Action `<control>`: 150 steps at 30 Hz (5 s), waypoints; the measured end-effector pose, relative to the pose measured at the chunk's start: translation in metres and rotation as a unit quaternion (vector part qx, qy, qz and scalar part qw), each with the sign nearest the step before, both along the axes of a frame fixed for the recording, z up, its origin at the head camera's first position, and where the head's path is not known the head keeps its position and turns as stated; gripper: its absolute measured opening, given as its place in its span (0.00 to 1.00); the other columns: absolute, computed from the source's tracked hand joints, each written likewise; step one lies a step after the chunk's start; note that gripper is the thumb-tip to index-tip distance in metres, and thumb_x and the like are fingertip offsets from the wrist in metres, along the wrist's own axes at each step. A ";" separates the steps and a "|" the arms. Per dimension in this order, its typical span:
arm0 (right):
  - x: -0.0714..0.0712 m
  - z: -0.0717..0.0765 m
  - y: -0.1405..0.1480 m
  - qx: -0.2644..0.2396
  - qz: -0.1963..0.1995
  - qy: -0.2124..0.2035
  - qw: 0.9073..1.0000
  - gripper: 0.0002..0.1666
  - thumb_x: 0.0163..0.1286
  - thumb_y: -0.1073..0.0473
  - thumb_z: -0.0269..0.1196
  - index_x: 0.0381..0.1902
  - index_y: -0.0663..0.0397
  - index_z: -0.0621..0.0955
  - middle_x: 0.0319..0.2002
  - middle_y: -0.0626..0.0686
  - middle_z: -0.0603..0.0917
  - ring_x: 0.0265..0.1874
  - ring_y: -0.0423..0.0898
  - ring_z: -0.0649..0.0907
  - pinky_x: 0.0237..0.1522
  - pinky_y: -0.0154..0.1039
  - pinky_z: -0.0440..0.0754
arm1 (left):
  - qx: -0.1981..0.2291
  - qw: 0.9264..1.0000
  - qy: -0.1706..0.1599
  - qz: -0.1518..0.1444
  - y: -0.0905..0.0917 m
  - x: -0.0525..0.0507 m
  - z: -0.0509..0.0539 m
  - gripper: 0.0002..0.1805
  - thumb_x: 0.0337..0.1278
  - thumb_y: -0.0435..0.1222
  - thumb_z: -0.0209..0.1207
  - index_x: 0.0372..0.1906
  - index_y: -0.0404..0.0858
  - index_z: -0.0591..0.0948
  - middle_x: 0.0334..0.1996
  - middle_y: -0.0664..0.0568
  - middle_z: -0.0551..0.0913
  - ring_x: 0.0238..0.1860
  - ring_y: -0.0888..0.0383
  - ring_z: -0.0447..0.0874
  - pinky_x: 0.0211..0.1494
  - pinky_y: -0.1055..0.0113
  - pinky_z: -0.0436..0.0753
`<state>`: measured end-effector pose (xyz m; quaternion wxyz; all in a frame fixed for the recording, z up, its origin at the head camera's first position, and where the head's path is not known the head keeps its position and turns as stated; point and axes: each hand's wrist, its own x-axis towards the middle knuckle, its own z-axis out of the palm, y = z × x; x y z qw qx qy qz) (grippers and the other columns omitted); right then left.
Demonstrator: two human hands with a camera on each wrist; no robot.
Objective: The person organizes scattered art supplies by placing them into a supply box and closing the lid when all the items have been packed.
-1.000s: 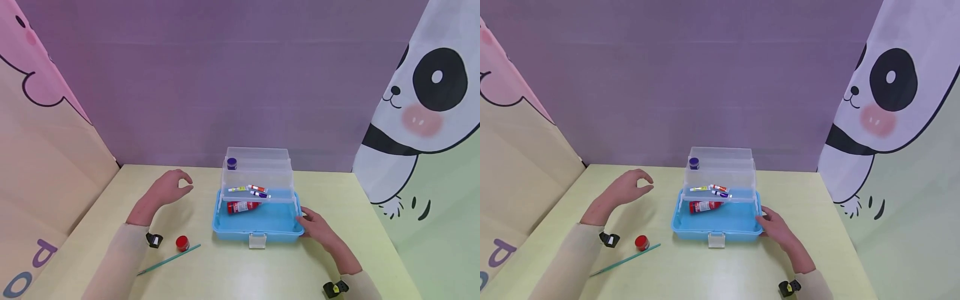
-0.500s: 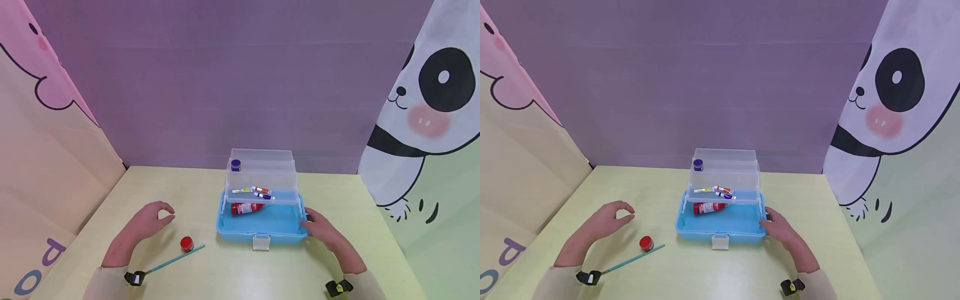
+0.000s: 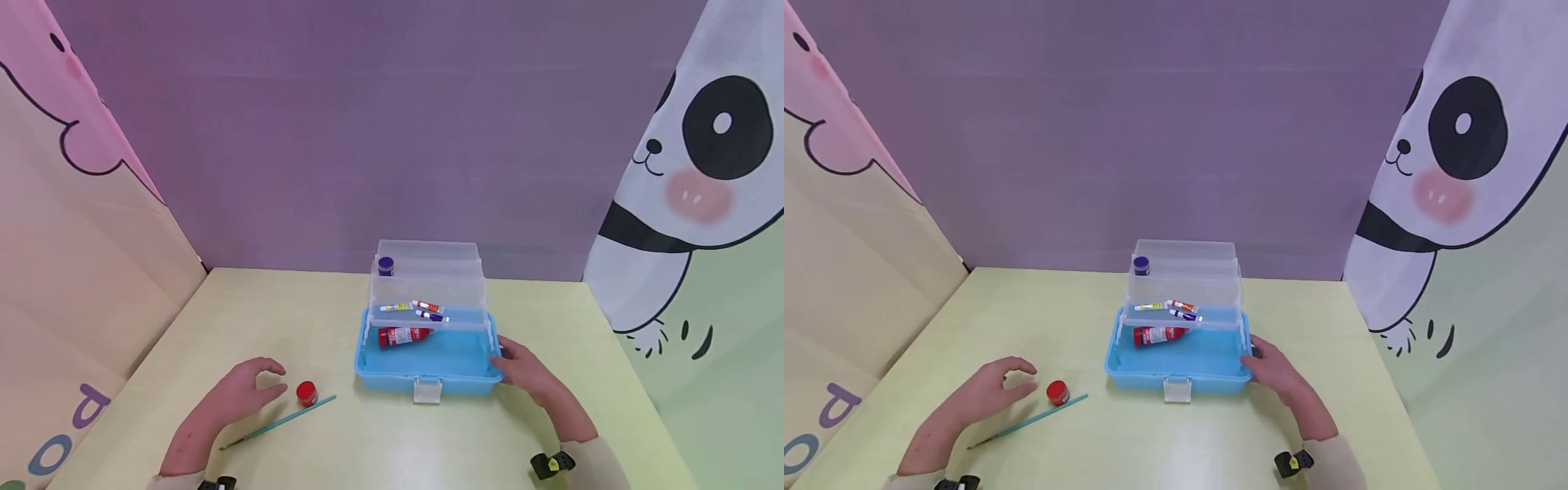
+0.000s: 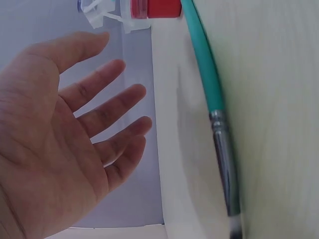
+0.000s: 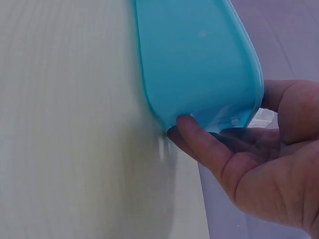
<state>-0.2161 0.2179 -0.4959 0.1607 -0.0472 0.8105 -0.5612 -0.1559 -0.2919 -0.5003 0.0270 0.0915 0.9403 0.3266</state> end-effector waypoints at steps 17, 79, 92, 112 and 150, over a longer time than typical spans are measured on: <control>0.004 -0.006 0.003 -0.030 -0.003 -0.003 1.000 0.35 0.74 0.62 0.55 0.74 0.63 0.58 0.67 0.72 0.63 0.60 0.70 0.72 0.50 0.56 0.79 | -0.015 0.999 -0.032 -0.013 0.021 -0.008 -0.007 0.27 0.49 0.41 0.71 0.55 0.39 0.78 0.53 0.51 0.79 0.57 0.45 0.74 0.57 0.48 0.74; 0.002 -0.013 0.002 -0.015 -0.030 0.000 0.999 0.34 0.74 0.56 0.57 0.72 0.62 0.61 0.62 0.72 0.69 0.55 0.64 0.78 0.49 0.53 0.80 | -0.068 0.995 0.050 -0.057 0.056 -0.063 0.079 0.13 0.48 0.46 0.72 0.38 0.47 0.84 0.41 0.57 0.79 0.46 0.53 0.76 0.47 0.55 0.80; 0.002 -0.015 0.004 -0.013 -0.034 -0.003 0.999 0.36 0.74 0.55 0.58 0.73 0.62 0.60 0.62 0.72 0.70 0.54 0.64 0.78 0.48 0.52 0.81 | -0.079 0.993 0.047 -0.070 0.081 -0.083 0.107 0.16 0.47 0.46 0.72 0.40 0.45 0.84 0.45 0.54 0.80 0.49 0.51 0.75 0.48 0.53 0.80; 0.003 -0.016 0.004 -0.021 -0.043 -0.007 0.999 0.36 0.73 0.55 0.58 0.73 0.62 0.61 0.62 0.71 0.70 0.53 0.63 0.79 0.48 0.52 0.81 | -0.085 0.993 0.046 -0.073 0.107 -0.117 0.129 0.20 0.48 0.47 0.71 0.45 0.41 0.84 0.50 0.47 0.78 0.53 0.48 0.73 0.47 0.53 0.82; 0.004 -0.016 0.003 -0.030 -0.044 -0.008 0.999 0.35 0.74 0.55 0.57 0.73 0.62 0.60 0.64 0.72 0.68 0.56 0.65 0.77 0.49 0.53 0.80 | -0.079 0.990 0.037 -0.110 0.152 -0.178 0.143 0.23 0.52 0.45 0.68 0.51 0.38 0.81 0.51 0.49 0.76 0.53 0.51 0.71 0.43 0.60 0.82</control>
